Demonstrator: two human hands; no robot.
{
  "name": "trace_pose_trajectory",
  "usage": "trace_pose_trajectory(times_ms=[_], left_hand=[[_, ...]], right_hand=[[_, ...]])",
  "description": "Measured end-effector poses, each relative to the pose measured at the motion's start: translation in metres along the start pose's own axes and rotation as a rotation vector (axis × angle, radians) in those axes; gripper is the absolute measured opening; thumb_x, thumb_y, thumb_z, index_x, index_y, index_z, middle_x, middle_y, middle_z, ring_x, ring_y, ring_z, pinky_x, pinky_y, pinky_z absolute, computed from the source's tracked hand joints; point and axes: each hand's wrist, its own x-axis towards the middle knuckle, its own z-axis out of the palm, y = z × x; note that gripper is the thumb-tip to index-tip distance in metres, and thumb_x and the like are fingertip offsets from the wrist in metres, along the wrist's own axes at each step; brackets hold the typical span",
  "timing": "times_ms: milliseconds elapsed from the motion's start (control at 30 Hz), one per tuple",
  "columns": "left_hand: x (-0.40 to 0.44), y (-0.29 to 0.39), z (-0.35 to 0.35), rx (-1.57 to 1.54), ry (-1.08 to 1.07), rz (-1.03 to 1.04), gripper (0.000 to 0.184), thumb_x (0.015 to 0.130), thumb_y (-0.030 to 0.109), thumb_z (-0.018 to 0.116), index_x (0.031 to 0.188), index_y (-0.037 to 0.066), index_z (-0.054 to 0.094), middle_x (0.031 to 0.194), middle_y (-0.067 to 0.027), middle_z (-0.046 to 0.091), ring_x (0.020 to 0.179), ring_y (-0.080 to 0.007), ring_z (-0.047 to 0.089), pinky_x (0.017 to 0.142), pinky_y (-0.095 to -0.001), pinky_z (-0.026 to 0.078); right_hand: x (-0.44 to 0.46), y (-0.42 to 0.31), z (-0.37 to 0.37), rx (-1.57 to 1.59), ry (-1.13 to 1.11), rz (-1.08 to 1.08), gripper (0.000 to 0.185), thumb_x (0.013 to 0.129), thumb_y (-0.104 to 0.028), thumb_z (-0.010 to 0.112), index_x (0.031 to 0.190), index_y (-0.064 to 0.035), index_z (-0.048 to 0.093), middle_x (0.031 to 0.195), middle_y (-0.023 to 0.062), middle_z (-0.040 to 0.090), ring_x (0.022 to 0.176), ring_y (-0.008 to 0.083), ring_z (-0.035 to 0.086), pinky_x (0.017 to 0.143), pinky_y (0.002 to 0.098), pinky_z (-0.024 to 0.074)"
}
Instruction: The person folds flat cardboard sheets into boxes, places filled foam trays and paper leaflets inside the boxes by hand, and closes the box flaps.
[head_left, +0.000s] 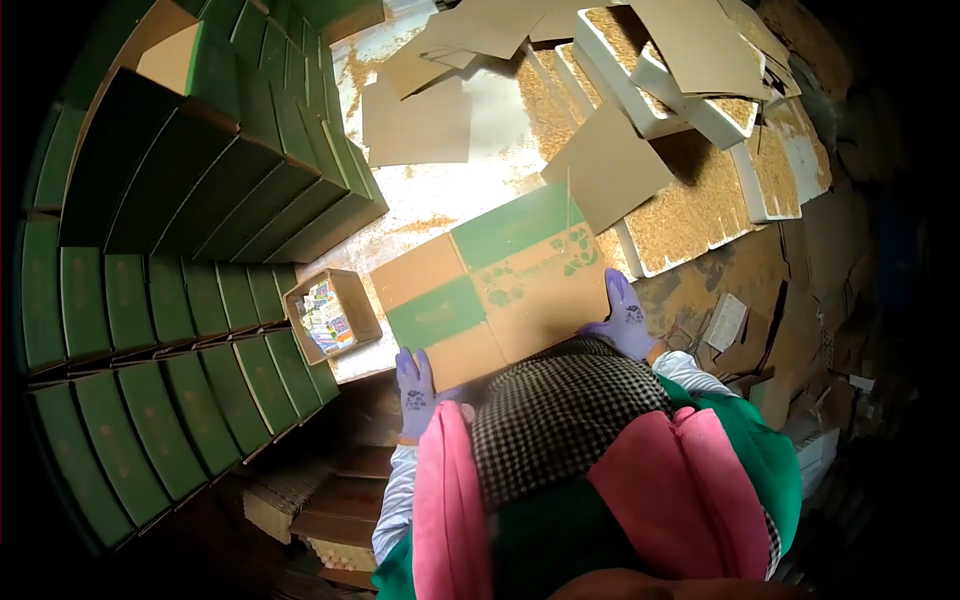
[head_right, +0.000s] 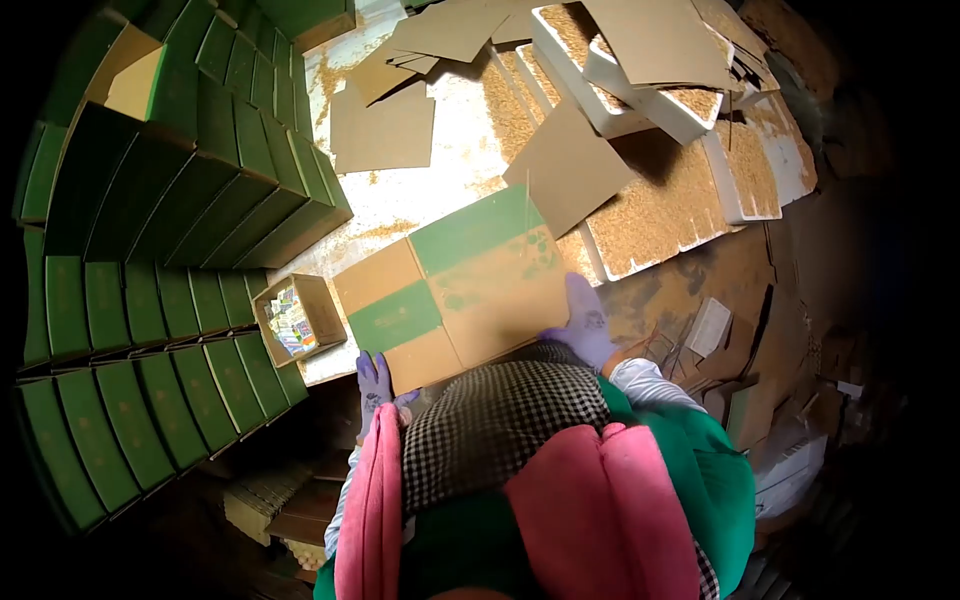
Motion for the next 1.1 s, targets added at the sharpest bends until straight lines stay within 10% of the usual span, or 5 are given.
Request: trace_pose_trajectory(times_ms=[400, 533, 667, 867, 1100], left_hand=[[0.046, 0.039, -0.205, -0.323, -0.027, 0.123, 0.047, 0.103, 0.017, 0.043, 0.148, 0.006, 0.036, 0.147, -0.0170, 0.043, 0.136, -0.0302, 0.042, 0.112, -0.0366, 0.032], [0.118, 0.095, -0.181, -0.175, 0.441, 0.250, 0.065, 0.097, 0.024, 0.056, 0.151, 0.001, 0.029, 0.157, -0.0192, 0.027, 0.147, -0.0319, 0.021, 0.119, -0.0405, 0.015], [0.130, 0.131, -0.120, 0.441, -0.322, 0.548, 0.075, 0.090, 0.043, 0.061, 0.149, 0.005, 0.035, 0.160, -0.0195, 0.019, 0.149, -0.0376, 0.011, 0.118, -0.0553, 0.003], [0.163, 0.116, -0.168, 0.504, 0.470, 0.349, 0.107, 0.065, 0.052, 0.079, 0.144, -0.004, 0.034, 0.146, -0.0257, 0.035, 0.137, -0.0416, 0.031, 0.115, -0.0597, 0.016], [0.143, 0.098, -0.126, 0.043, 0.336, 0.561, 0.028, 0.085, 0.023, 0.067, 0.109, 0.011, 0.071, 0.112, -0.0160, 0.060, 0.113, -0.0323, 0.052, 0.108, -0.0516, 0.031]], right_hand=[[0.088, -0.152, -0.140, 0.418, 0.023, -0.498, 0.058, 0.088, -0.042, 0.068, 0.129, -0.0031, 0.056, 0.128, 0.0170, 0.055, 0.122, 0.0289, 0.051, 0.106, 0.0382, 0.0376], [0.177, -0.120, -0.088, 0.469, 0.290, 0.024, 0.123, 0.072, -0.079, 0.061, 0.147, 0.0107, 0.025, 0.148, 0.0345, 0.031, 0.140, 0.0403, 0.032, 0.116, 0.0408, 0.0274], [0.140, -0.154, -0.026, 0.067, 0.164, -0.328, 0.134, 0.072, -0.073, 0.067, 0.151, 0.0082, -0.005, 0.154, 0.0364, 0.013, 0.145, 0.0460, 0.017, 0.119, 0.0451, 0.0176], [0.138, -0.120, -0.030, 0.052, 0.219, -0.266, 0.095, 0.084, -0.031, 0.071, 0.151, 0.0067, 0.014, 0.138, 0.0288, 0.043, 0.130, 0.0397, 0.044, 0.110, 0.0412, 0.0359], [0.024, -0.126, -0.093, 0.178, 0.413, -0.723, 0.058, 0.091, -0.027, 0.061, 0.142, -0.0037, 0.044, 0.137, 0.0203, 0.051, 0.130, 0.0391, 0.046, 0.113, 0.0494, 0.0320]])
